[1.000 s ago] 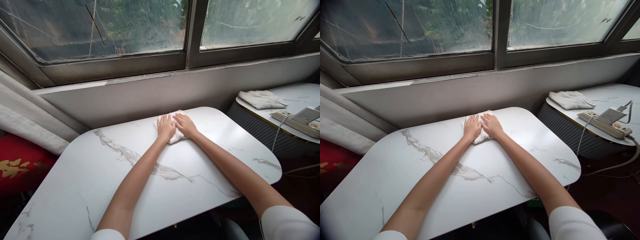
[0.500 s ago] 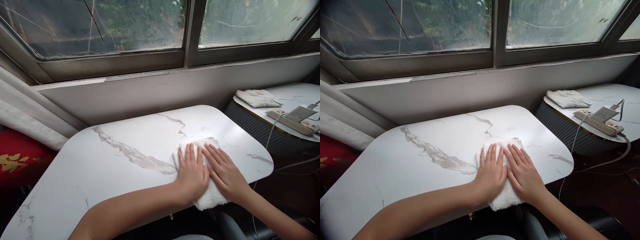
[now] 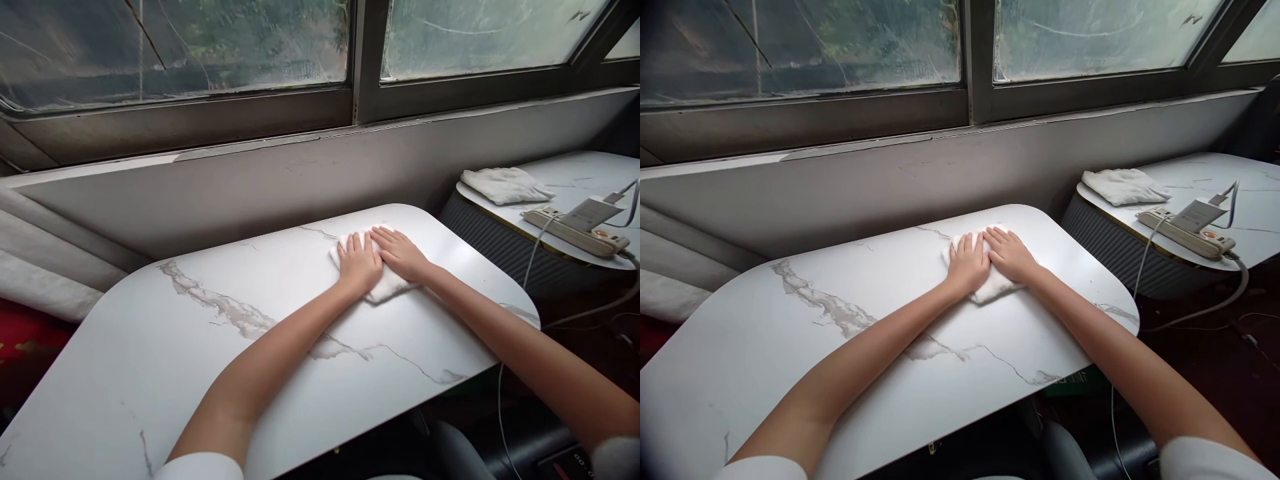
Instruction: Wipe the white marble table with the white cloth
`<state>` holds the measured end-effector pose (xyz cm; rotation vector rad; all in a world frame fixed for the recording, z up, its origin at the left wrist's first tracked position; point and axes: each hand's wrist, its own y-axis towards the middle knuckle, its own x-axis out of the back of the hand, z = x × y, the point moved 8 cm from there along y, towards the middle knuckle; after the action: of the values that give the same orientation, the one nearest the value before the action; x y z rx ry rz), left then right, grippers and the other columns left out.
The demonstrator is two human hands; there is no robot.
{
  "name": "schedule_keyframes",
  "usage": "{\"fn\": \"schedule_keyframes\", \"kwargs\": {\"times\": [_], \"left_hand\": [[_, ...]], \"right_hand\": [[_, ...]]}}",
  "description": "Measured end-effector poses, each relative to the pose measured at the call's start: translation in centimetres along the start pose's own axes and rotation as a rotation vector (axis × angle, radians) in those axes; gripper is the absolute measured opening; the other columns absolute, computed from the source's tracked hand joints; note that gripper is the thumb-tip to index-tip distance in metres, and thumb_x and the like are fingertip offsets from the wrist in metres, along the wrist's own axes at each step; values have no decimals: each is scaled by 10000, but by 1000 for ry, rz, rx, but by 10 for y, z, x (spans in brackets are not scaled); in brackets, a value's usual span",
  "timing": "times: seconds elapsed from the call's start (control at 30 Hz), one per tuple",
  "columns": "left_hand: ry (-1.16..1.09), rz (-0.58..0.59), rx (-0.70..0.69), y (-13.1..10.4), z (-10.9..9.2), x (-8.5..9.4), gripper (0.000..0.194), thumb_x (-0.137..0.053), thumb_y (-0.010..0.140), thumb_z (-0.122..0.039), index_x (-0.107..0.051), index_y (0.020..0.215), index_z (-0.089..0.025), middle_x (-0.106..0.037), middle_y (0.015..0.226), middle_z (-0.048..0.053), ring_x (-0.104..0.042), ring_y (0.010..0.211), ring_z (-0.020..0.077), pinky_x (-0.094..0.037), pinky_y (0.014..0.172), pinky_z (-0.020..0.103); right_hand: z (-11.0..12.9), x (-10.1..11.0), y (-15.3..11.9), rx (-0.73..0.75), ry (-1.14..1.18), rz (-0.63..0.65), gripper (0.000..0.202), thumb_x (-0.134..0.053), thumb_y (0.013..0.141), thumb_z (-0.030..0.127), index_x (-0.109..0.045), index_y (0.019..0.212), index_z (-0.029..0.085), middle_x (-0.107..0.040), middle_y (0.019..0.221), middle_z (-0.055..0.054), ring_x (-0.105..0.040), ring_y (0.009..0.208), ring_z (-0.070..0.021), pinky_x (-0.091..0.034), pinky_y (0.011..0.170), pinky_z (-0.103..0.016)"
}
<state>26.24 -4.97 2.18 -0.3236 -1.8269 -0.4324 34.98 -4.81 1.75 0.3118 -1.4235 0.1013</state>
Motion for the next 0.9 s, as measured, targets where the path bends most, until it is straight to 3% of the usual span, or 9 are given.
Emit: {"fn": "schedule_keyframes", "kwargs": {"times": [0.13,0.23,0.33,0.47,0.63,0.73,0.9], "left_hand": [[15,-40,75,58,15,-4,539,-246,939,-323,-288,1441,-131,-318,1491,125,-237,1384,252,-169,1124,492],[18,-55,87,83,18,-5,520,-249,938,-309,-312,1429,-149,-334,1484,111,-252,1377,241,-179,1124,477],[21,-72,86,90,16,-5,515,-254,938,-292,-322,1425,-141,-333,1484,119,-252,1379,243,-179,1123,475],[34,-77,64,81,7,-7,523,-259,944,-312,-317,1430,-128,-318,1490,140,-244,1383,255,-171,1123,483],[26,-81,0,45,-25,-9,533,-266,940,-319,-322,1429,-115,-321,1488,150,-247,1383,267,-158,1127,500],[-18,-38,-71,7,-60,-16,558,-243,945,-342,-282,1444,-96,-287,1502,163,-207,1397,288,-135,1128,527],[-103,27,-249,-59,-132,-23,609,-182,953,-394,-228,1457,-55,-237,1513,196,-126,1409,339,-90,1114,596]], "right_hand": [[-25,-1,57,45,16,-45,542,-282,882,229,-385,1404,126,-355,1478,-97,-294,1368,-233,-257,1098,-444],[-41,0,76,-9,34,-92,535,-296,865,211,-426,1378,136,-399,1455,-91,-338,1345,-228,-283,1085,-427],[-49,0,78,-54,36,-110,534,-289,868,212,-432,1377,135,-397,1456,-85,-335,1346,-224,-280,1089,-418],[-48,2,63,-67,5,-94,533,-277,891,234,-401,1400,141,-370,1474,-73,-312,1358,-225,-259,1104,-422],[-48,5,10,-46,2,-21,547,-222,925,276,-325,1439,117,-281,1513,-92,-210,1399,-230,-227,1120,-449],[-53,11,-49,-28,47,18,565,-180,949,364,-250,1471,159,-222,1536,-70,-151,1412,-226,-200,1130,-475],[-68,27,-161,-47,130,13,559,-235,955,434,-89,1489,356,-151,1555,53,-140,1412,-211,-207,1141,-473]]}}
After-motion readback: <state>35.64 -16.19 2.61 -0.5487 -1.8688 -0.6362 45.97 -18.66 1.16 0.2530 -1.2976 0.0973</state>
